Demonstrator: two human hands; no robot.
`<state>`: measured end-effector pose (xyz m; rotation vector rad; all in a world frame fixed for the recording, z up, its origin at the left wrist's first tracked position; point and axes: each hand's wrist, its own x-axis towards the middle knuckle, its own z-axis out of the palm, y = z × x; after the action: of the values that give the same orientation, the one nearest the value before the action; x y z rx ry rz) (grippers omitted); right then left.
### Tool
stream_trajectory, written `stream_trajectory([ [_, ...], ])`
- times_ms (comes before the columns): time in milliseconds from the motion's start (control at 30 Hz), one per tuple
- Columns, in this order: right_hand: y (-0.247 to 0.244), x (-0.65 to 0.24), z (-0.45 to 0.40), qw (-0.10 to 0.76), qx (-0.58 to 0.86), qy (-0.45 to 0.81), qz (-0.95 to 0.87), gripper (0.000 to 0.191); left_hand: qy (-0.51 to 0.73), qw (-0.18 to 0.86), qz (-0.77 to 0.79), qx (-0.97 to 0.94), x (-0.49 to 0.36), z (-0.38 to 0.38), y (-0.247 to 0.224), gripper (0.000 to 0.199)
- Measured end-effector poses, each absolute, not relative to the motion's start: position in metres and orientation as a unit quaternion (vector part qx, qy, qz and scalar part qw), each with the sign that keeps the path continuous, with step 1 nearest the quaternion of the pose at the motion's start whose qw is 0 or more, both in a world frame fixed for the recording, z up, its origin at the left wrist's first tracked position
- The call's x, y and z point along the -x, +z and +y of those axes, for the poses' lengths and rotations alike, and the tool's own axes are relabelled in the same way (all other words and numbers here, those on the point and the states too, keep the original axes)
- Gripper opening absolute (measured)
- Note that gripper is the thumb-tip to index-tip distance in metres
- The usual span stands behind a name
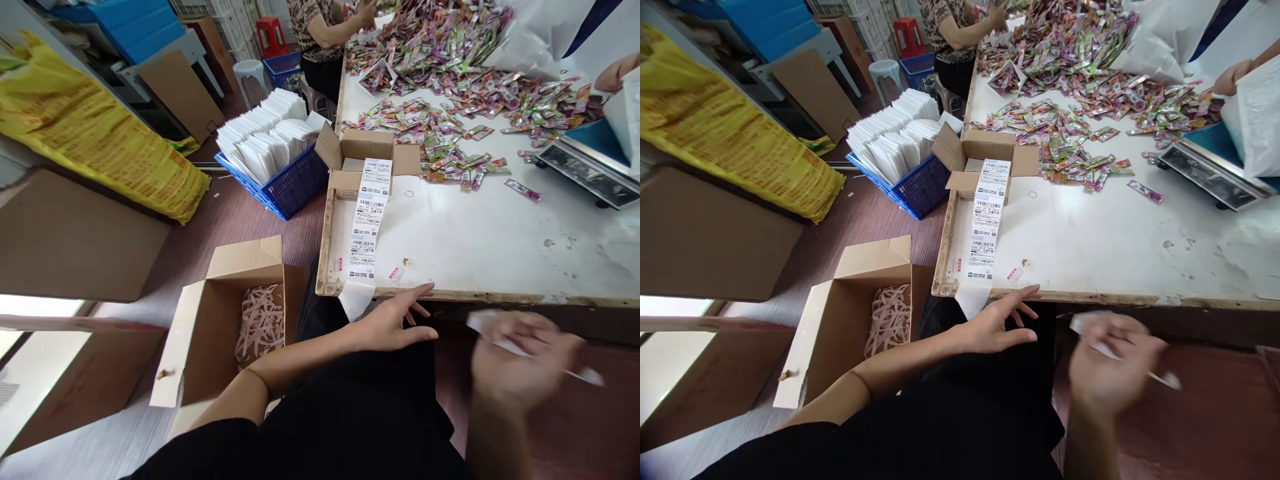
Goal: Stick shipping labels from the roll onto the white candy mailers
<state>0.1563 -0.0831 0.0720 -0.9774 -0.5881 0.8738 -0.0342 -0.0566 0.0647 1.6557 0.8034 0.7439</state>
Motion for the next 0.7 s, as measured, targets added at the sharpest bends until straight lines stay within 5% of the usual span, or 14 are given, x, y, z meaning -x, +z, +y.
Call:
stream_trajectory([
  [133,0.076,-0.098,-0.074,0.728,0.370,0.499,-0.290,0.045,0.290,0.595,0.345,-0.665,0.034,-0.065,0.065,0.033],
  [233,0.071,-0.070,-0.068,0.678,0.361,0.549,-0.330,0.040,0.307,0.568,0.406,-0.646,0.060,-0.071,0.068,0.031],
  [433,0.047,-0.067,-0.049,0.585,0.403,0.592,-0.380,0.032,0.427,0.236,0.702,-0.519,0.200,-0.082,0.036,0.029],
  [533,0.034,-0.082,-0.039,0.563,0.441,0.584,-0.384,0.028,0.321,0.117,0.845,-0.410,0.285,-0.096,-0.008,0.029],
  [700,0.018,-0.106,-0.027,0.553,0.486,0.561,-0.379,0.031,0.115,0.180,0.927,-0.307,0.349,-0.127,-0.069,0.023],
])
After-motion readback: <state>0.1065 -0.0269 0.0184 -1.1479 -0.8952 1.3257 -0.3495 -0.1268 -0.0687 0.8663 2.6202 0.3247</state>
